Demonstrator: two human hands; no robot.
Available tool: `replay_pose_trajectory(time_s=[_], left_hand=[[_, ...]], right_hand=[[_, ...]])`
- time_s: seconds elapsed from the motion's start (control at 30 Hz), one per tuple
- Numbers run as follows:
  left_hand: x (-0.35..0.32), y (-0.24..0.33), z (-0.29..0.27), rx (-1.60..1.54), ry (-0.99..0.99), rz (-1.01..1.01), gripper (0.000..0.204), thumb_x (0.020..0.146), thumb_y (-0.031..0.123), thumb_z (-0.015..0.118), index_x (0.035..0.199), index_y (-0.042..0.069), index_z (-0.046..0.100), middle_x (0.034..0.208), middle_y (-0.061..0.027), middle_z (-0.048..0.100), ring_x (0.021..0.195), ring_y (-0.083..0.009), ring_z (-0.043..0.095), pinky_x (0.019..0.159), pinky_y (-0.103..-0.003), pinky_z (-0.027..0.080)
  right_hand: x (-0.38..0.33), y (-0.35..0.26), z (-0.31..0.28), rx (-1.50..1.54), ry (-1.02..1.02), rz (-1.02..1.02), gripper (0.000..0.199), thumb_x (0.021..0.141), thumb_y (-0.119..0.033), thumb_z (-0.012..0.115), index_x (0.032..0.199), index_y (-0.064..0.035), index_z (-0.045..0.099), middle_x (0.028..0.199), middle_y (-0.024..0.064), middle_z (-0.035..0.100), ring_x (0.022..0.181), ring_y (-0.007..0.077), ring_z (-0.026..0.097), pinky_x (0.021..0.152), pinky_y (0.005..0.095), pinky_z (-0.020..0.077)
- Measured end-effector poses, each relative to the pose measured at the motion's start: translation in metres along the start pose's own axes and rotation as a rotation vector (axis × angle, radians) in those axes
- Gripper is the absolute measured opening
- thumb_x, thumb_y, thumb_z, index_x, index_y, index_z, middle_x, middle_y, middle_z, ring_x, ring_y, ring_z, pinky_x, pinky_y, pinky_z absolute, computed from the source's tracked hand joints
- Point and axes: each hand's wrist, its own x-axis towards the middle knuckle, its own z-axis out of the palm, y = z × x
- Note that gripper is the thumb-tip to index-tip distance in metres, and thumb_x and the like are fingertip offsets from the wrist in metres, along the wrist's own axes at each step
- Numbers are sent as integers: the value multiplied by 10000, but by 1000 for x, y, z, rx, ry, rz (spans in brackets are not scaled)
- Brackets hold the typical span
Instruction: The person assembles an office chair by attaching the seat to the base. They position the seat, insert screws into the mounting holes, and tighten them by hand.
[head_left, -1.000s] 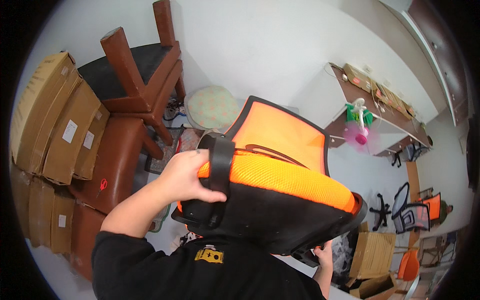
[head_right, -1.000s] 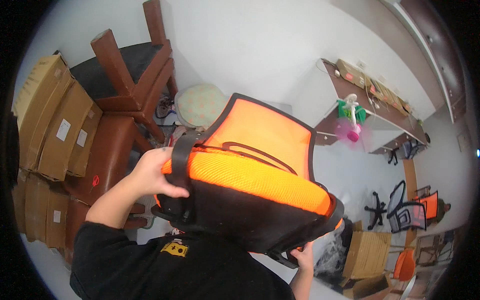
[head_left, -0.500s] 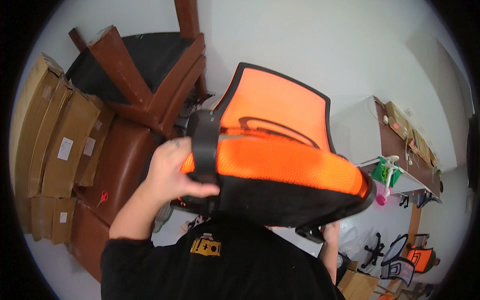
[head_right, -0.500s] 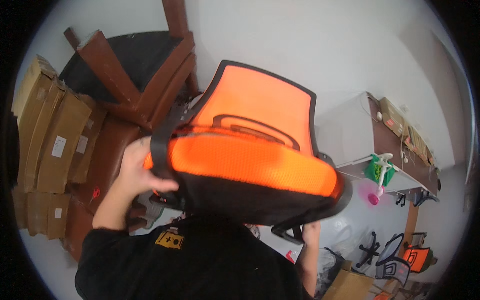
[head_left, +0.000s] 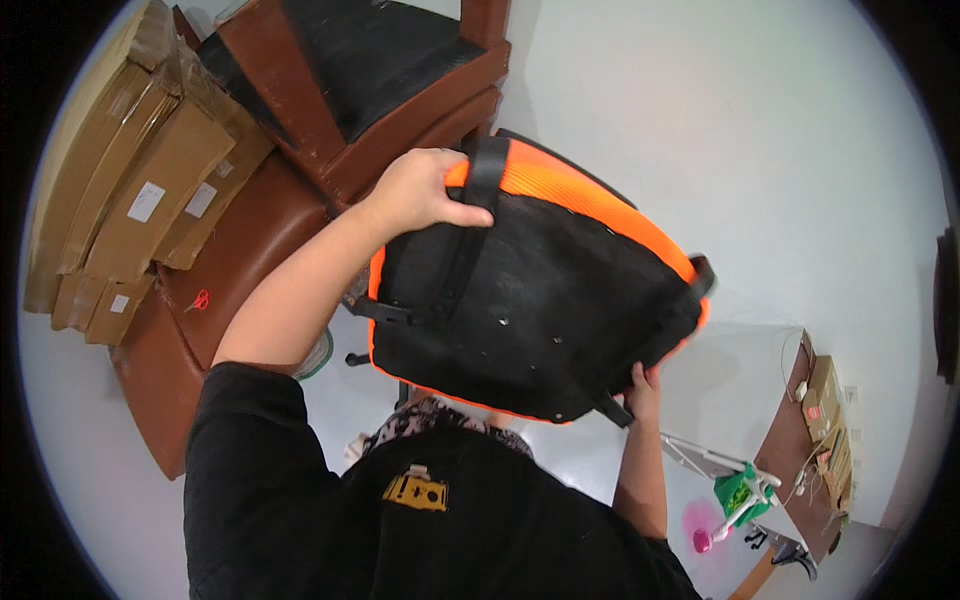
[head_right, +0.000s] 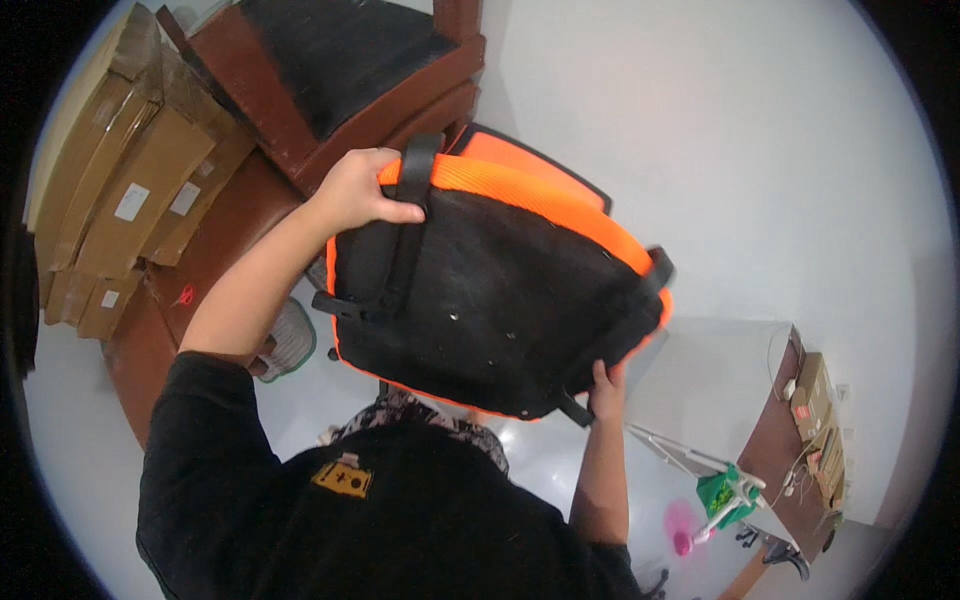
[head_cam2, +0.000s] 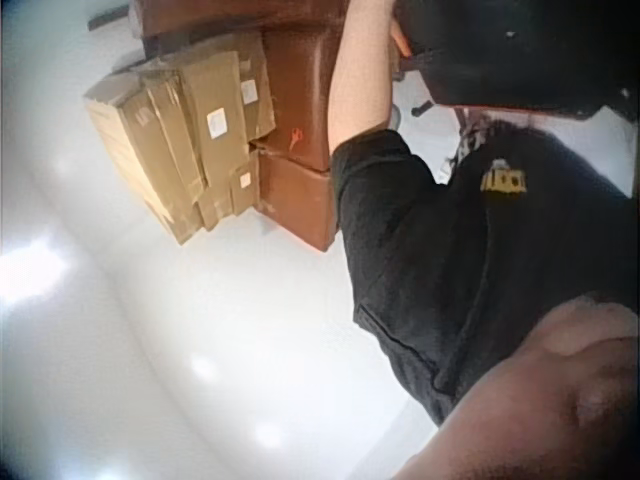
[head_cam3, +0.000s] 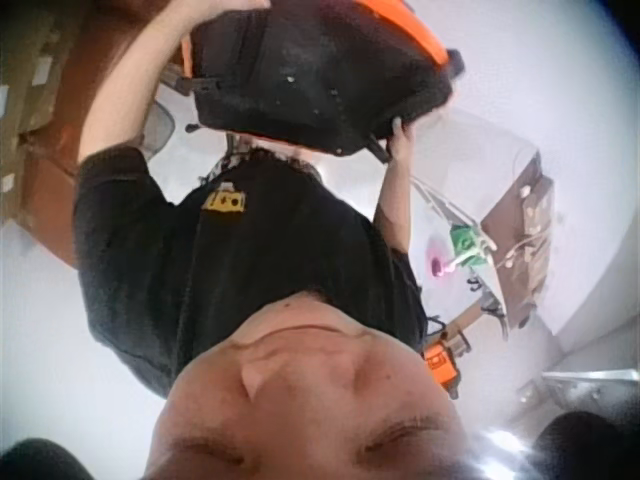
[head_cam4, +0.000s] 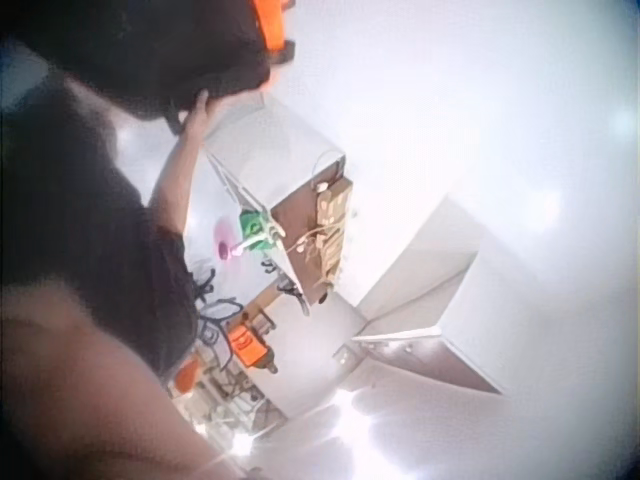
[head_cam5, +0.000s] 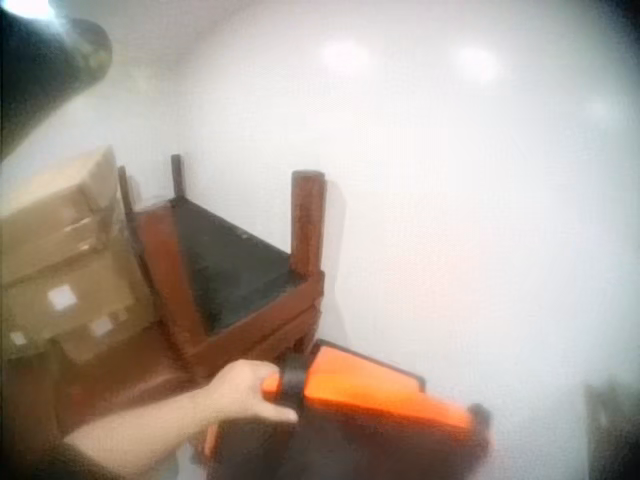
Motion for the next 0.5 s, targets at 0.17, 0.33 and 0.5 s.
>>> replay_pose_trajectory(time_s=[0.17, 0.33, 0.5], left_hand=[[65, -99, 50, -51, -94, -259, 501, 582, 367, 793, 880, -2, 630, 835, -153, 632, 774, -273, 609, 723, -337, 462], [101, -204, 115, -181, -186, -491, 471, 623, 282, 791, 942, -22, 624, 866, -116, 648, 801, -196, 614, 743, -310, 469], [120, -312, 173, -238, -222, -413, 438, 680, 287, 772, 980, 9, 615, 857, -43, 632, 774, -141, 589, 742, -295, 468]], right_hand=[[151, 73, 19, -38, -29, 96, 473, 902, -113, 508, 1331, -37, 324, 1255, 117, 489, 1133, 245, 481, 959, 389, 395], [247, 128, 32, -318, -91, 242, 493, 892, -226, 548, 1308, -25, 377, 1244, 103, 505, 1131, 229, 478, 958, 370, 377], [291, 149, 52, -442, -51, 339, 546, 868, -257, 578, 1321, -38, 367, 1236, 105, 513, 1139, 238, 468, 964, 367, 356]])
